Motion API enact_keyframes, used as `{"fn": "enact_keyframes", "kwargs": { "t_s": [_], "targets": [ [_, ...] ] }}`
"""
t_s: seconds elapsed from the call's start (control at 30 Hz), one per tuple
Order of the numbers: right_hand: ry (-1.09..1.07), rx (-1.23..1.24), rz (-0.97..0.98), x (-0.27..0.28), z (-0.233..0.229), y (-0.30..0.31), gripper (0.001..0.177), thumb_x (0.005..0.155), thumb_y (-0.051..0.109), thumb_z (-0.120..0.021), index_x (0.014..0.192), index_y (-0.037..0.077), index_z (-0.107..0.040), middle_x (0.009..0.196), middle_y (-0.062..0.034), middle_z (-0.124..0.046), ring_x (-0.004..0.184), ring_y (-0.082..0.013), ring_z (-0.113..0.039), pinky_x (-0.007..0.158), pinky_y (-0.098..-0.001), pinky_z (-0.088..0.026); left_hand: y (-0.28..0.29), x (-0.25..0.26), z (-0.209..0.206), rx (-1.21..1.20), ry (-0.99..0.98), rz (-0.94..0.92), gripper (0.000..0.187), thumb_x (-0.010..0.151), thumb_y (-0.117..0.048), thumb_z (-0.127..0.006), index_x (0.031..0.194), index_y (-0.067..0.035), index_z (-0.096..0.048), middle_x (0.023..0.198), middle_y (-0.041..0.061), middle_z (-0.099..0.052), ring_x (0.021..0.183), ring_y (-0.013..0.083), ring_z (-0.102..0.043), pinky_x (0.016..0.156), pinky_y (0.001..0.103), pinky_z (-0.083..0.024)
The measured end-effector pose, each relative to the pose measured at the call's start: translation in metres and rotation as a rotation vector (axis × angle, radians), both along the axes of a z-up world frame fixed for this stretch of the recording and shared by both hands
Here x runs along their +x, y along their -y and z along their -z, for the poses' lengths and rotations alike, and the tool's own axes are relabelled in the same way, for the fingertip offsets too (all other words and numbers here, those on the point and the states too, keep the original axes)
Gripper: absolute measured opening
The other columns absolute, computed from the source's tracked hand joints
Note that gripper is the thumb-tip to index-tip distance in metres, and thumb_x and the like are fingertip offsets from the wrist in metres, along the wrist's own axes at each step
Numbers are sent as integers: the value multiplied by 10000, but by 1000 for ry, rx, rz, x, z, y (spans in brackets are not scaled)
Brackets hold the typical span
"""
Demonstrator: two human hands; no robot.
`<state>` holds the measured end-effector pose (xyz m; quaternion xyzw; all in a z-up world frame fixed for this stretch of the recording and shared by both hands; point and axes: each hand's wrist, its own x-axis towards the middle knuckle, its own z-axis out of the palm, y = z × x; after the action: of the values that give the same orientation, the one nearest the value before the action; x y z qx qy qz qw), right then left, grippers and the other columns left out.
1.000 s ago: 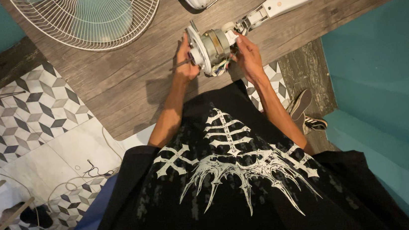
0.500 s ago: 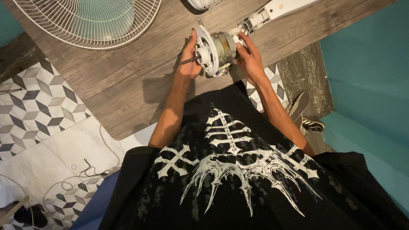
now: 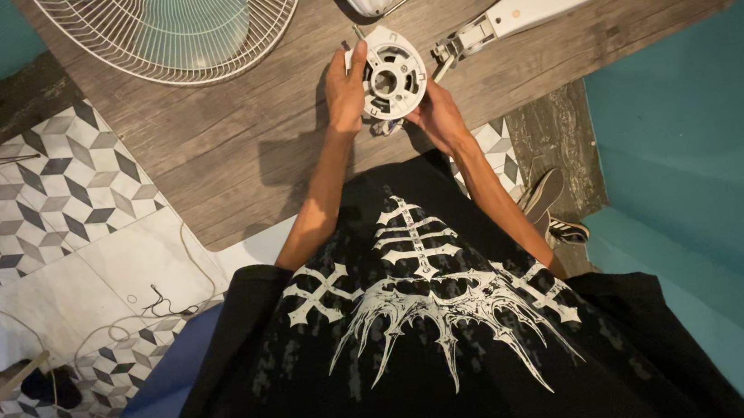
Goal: The person reassembles an electric fan by hand. They attach the fan motor housing to the stand, mount the front grille, install the fan blades, and secure the central cap.
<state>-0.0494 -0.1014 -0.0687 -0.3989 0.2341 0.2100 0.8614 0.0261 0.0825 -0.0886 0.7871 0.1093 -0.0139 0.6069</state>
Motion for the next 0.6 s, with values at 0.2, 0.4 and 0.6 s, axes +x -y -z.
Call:
{"fn": "enact_keyframes", "kwargs": {
  "t_s": [0.2,0.4,0.6],
  "targets": [
    [11,21,0,4,22,6,403,1126,301,-404,1286,-6,-609,1147,-92,-712,964,-152,-686,799,-290,-588,8,-2,-25,-60,-218,-11,482,947,-487,-706,878,-17,-628,787,80,-643,732,152,-546,665,348,-482],
    [13,-50,-26,9,17,13,377,1127,298,-446,1272,-5,-616,1111,-94,-703,891,-142,-673,721,-285,-568,12,-1,-38,-217,-234,-22,375,904,-405,-775,870,-48,-664,747,16,-629,664,91,-528,584,294,-461],
    [-112,-439,-59,22,-19,28,427,1075,391,-451,1254,48,-631,1087,-85,-691,913,-182,-711,757,-325,-614,9,2,-37,-166,-300,17,374,911,-385,-788,841,-44,-651,725,18,-619,639,104,-534,569,300,-452]
  ]
}}
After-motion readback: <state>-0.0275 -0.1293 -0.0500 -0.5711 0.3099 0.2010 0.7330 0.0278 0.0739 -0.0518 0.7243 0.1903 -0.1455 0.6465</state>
